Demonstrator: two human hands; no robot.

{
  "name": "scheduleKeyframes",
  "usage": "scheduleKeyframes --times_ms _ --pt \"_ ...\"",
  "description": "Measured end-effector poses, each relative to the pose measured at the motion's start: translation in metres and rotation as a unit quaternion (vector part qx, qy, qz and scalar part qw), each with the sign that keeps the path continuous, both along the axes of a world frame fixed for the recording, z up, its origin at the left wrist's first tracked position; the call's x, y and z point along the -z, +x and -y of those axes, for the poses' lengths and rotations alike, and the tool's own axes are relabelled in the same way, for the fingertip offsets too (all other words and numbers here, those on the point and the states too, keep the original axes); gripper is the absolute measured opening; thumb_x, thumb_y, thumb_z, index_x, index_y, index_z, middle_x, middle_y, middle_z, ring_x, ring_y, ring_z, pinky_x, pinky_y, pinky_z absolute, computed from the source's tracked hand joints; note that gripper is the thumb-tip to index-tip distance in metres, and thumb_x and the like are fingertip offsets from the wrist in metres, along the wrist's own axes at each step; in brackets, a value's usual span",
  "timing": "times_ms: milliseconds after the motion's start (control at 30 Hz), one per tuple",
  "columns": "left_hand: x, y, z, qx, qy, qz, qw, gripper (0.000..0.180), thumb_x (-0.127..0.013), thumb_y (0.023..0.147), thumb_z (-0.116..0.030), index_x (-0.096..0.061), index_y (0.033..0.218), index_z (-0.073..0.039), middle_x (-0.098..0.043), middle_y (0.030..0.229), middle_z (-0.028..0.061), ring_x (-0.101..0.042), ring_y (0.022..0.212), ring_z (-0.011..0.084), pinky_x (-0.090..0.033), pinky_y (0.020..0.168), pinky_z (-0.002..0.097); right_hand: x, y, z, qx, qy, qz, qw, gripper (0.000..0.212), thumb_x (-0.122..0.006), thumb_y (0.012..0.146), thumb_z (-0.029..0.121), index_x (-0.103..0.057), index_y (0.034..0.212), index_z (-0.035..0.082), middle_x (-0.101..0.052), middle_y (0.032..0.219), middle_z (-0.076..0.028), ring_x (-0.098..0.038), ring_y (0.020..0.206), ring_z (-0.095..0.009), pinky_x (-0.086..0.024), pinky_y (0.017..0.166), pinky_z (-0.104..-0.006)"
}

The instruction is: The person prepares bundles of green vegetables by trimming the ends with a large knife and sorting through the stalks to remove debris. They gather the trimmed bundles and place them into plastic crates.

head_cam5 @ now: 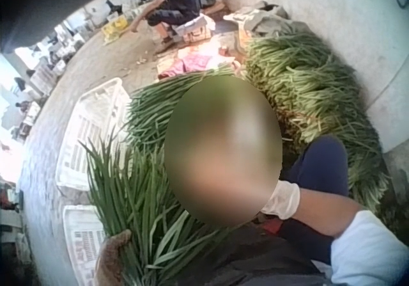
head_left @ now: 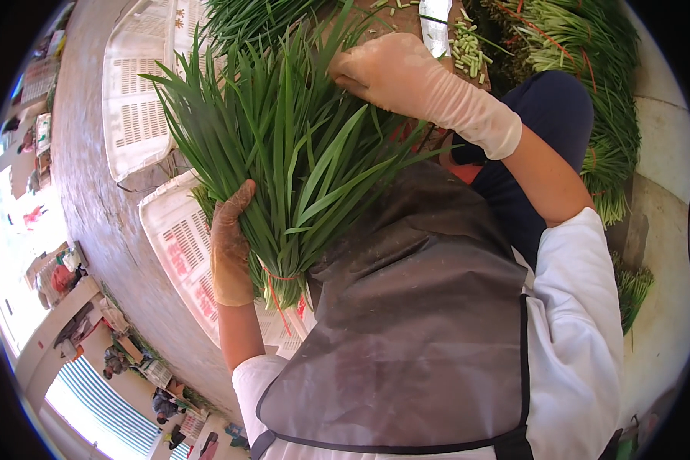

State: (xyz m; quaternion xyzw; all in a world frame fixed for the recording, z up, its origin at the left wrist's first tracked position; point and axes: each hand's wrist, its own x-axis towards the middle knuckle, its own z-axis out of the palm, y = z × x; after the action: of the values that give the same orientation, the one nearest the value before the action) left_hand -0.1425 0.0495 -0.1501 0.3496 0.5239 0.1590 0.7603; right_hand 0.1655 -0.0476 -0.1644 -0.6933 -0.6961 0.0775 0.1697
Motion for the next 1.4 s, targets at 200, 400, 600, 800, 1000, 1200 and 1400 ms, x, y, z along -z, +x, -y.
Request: scheduleKeyframes --times_ms 200,400,600,800,1000,1200,1400 --pt "0.0 -0.001 0.002 -0.007 -0.003 -0.001 1.0 0.043 -0.072 0.082 -0.017 -0.059 0.119 0.0 -0.07 0.101 0.013 -0.071 0.083 0.025 -0.061 0.073 0.0365 0.005 0.006 0.008 0.03 0.036 -0.062 0.997 0.017 -0.059 0.089 0.027 -0.063 0.098 0.012 -0.066 0.075 -0.009 -0.067 0.073 -0.031 -0.053 0.064 -0.0426" --pt "-0.004 0.001 0.004 -0.018 -0.016 0.013 1.0 0.039 -0.071 0.082 -0.008 -0.06 0.118 0.003 -0.069 0.103 0.0149 -0.071 0.085 0.0255 -0.061 0.076 0.0364 -0.004 0.009 0.009 -0.021 0.009 0.011 1.0 0.022 -0.059 0.089 0.026 -0.065 0.108 0.016 -0.067 0.079 -0.011 -0.067 0.074 -0.031 -0.053 0.065 -0.0428" --pt "-0.005 0.003 0.003 -0.006 -0.011 0.01 1.0 0.04 -0.07 0.082 -0.007 -0.059 0.119 0.003 -0.069 0.102 0.015 -0.071 0.085 0.0254 -0.06 0.077 0.0365 0.002 0.009 0.011 -0.101 0.031 0.05 0.993 0.023 -0.058 0.088 0.02 -0.068 0.108 0.019 -0.068 0.08 -0.006 -0.067 0.078 -0.028 -0.054 0.066 -0.0397" --pt "-0.005 0.002 0.007 -0.01 -0.006 0.012 1.0 0.042 -0.069 0.082 -0.006 -0.058 0.122 0.002 -0.068 0.107 0.0142 -0.07 0.089 0.025 -0.06 0.079 0.036 0.01 0.011 0.021 0.019 0.2 -0.213 0.956 0.02 -0.06 0.09 0.029 -0.071 0.104 0.018 -0.071 0.087 -0.003 -0.068 0.079 -0.023 -0.054 0.067 -0.0353" --pt "-0.015 0.007 0.017 -0.008 0.043 -0.03 0.999 0.047 -0.07 0.081 -0.007 -0.056 0.126 -0.001 -0.067 0.111 0.0121 -0.068 0.095 0.0239 -0.058 0.083 0.0347 -0.016 0.068 0.036 0.133 0.102 -0.2 0.965 0.026 -0.062 0.089 0.035 -0.071 0.102 0.014 -0.07 0.09 -0.004 -0.066 0.082 -0.022 -0.052 0.076 -0.0354" --pt "-0.02 0.008 0.028 -0.007 0.064 0.002 0.998 0.051 -0.072 0.081 -0.006 -0.052 0.129 -0.001 -0.065 0.115 0.0131 -0.066 0.099 0.0245 -0.056 0.085 0.0365 -0.04 0.044 0.006 -0.074 0.111 -0.106 0.985 0.031 -0.06 0.09 0.038 -0.071 0.101 0.011 -0.068 0.095 -0.007 -0.064 0.089 -0.025 -0.05 0.082 -0.0392" --pt "-0.036 0.025 0.039 -0.037 0.039 0.037 0.998 0.047 -0.069 0.083 -0.001 -0.052 0.126 0.001 -0.065 0.112 0.0136 -0.067 0.096 0.0239 -0.058 0.082 0.0351 -0.006 0.04 -0.005 0.087 0.12 -0.22 0.964 0.041 -0.06 0.089 0.045 -0.066 0.108 0.011 -0.067 0.101 -0.008 -0.062 0.095 -0.029 -0.048 0.086 -0.0415"
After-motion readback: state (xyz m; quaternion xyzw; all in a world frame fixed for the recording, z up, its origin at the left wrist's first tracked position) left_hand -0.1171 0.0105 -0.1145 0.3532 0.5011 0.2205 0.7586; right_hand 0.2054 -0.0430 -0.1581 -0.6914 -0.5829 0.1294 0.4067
